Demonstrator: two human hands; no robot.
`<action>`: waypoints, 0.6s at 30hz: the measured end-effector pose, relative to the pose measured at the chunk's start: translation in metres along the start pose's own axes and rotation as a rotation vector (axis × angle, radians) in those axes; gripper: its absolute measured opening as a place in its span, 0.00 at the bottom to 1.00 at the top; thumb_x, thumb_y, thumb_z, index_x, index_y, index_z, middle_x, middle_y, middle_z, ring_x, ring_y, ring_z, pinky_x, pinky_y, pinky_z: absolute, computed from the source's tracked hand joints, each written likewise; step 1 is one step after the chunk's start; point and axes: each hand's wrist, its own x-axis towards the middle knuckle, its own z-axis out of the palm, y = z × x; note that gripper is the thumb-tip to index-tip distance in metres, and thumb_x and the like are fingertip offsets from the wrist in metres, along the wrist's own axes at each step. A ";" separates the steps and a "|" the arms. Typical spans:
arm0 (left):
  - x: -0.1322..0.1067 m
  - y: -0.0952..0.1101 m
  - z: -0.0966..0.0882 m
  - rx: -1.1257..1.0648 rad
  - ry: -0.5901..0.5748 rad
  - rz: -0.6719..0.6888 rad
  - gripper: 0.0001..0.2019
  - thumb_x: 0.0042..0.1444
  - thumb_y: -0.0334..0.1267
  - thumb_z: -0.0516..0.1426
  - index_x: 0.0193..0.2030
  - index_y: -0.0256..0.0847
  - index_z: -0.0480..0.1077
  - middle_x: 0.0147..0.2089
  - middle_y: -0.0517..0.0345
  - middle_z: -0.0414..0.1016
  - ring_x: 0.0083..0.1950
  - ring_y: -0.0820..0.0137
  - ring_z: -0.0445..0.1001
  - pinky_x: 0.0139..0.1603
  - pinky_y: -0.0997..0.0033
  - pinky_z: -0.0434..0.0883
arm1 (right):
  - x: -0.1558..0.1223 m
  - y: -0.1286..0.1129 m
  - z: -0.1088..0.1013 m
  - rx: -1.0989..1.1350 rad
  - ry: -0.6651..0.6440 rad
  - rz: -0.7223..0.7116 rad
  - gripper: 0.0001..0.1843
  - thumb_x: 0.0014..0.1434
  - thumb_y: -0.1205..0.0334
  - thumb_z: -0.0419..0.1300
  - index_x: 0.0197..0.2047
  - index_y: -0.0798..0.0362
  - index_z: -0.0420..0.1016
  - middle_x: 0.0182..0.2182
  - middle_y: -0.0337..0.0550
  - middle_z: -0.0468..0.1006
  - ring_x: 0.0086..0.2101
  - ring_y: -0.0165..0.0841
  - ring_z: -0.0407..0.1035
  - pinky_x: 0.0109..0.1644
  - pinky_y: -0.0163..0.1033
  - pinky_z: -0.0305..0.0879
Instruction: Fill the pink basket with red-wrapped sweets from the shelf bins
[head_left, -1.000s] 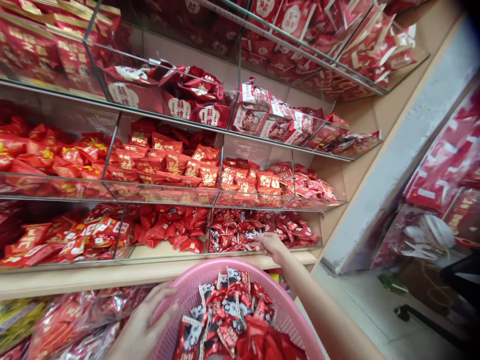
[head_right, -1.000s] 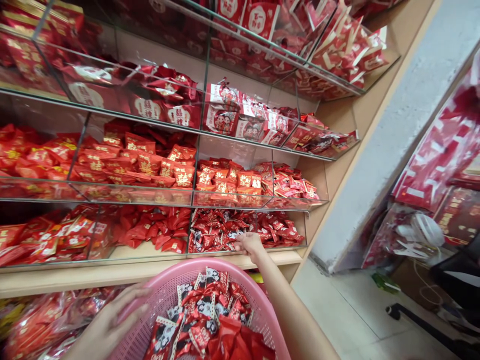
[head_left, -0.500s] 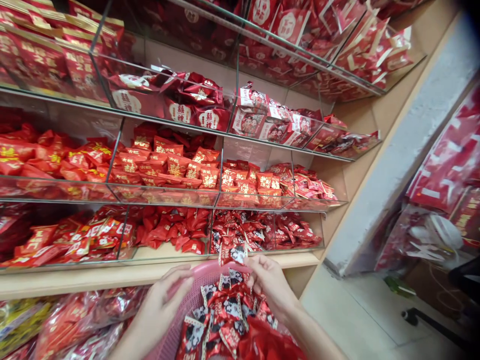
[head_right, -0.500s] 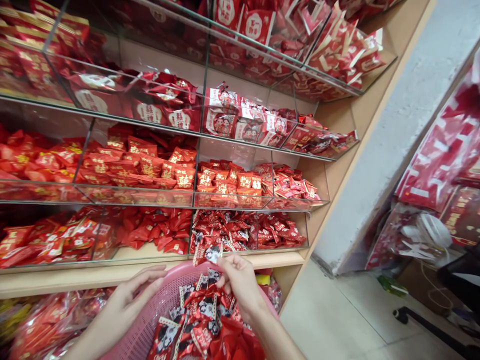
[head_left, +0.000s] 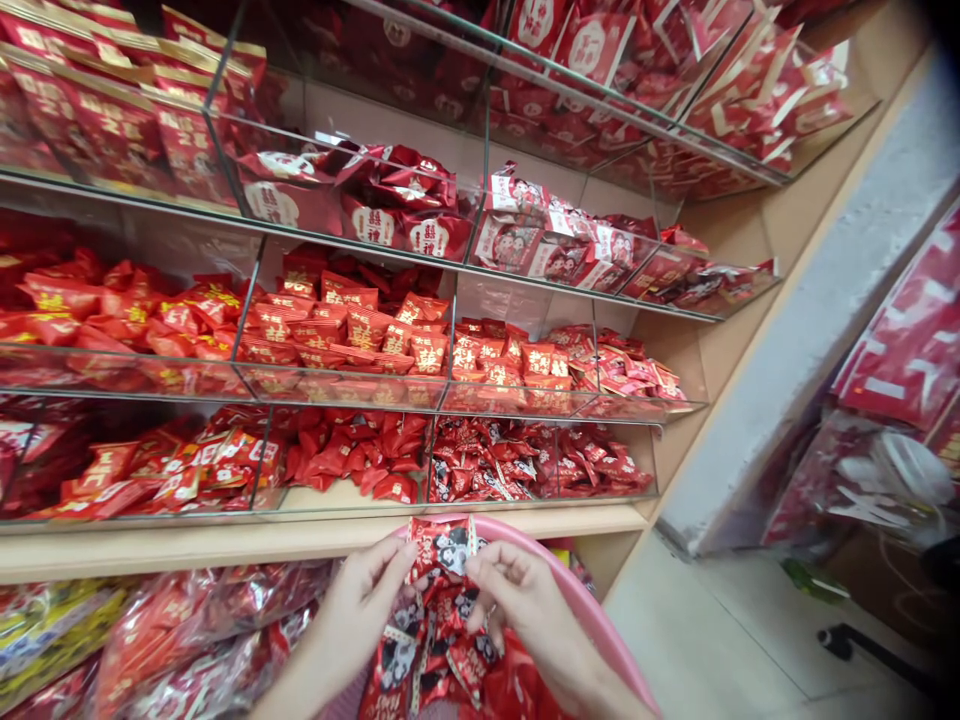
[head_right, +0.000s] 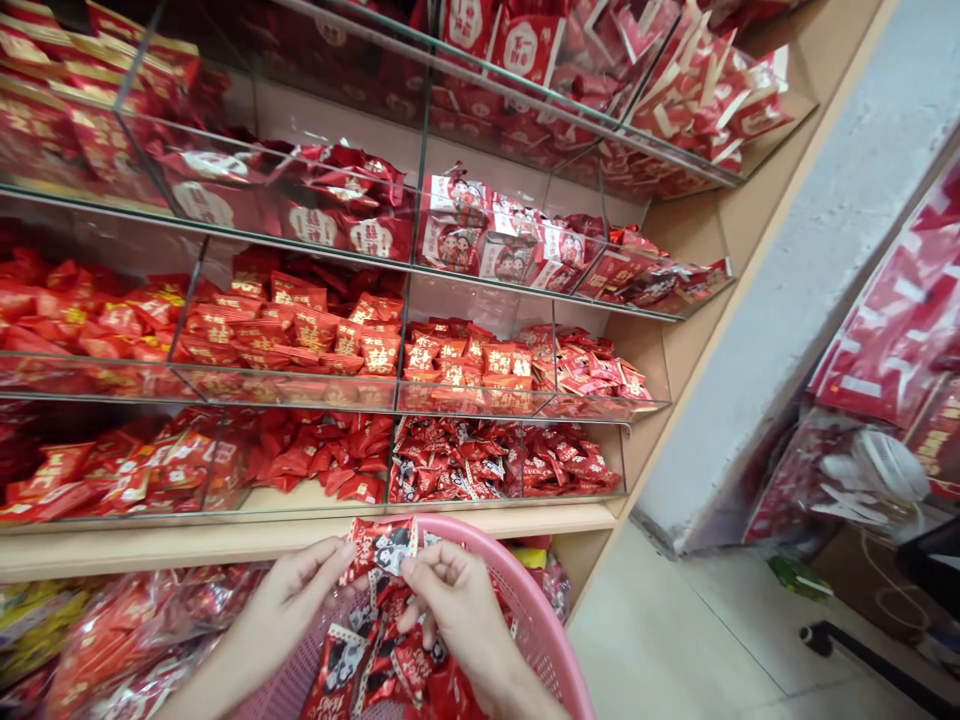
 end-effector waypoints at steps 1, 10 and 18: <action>-0.001 0.001 0.000 0.040 0.001 0.013 0.15 0.57 0.48 0.50 0.28 0.40 0.66 0.26 0.64 0.63 0.30 0.72 0.63 0.34 0.75 0.66 | 0.000 0.000 0.000 -0.001 -0.003 0.000 0.22 0.46 0.44 0.63 0.30 0.56 0.67 0.15 0.37 0.73 0.16 0.25 0.64 0.17 0.26 0.50; -0.005 0.007 -0.004 0.446 0.068 0.110 0.15 0.60 0.48 0.44 0.30 0.43 0.64 0.25 0.62 0.65 0.29 0.68 0.68 0.33 0.74 0.66 | -0.005 0.002 0.001 -0.089 -0.035 -0.034 0.23 0.47 0.42 0.61 0.25 0.55 0.66 0.15 0.39 0.73 0.15 0.23 0.58 0.20 0.28 0.52; -0.007 0.008 -0.007 0.699 0.089 0.189 0.14 0.62 0.44 0.42 0.31 0.46 0.63 0.24 0.62 0.65 0.29 0.67 0.68 0.34 0.73 0.63 | -0.011 0.002 -0.002 -0.118 -0.025 -0.010 0.21 0.48 0.43 0.61 0.26 0.54 0.65 0.15 0.38 0.73 0.14 0.23 0.59 0.19 0.28 0.50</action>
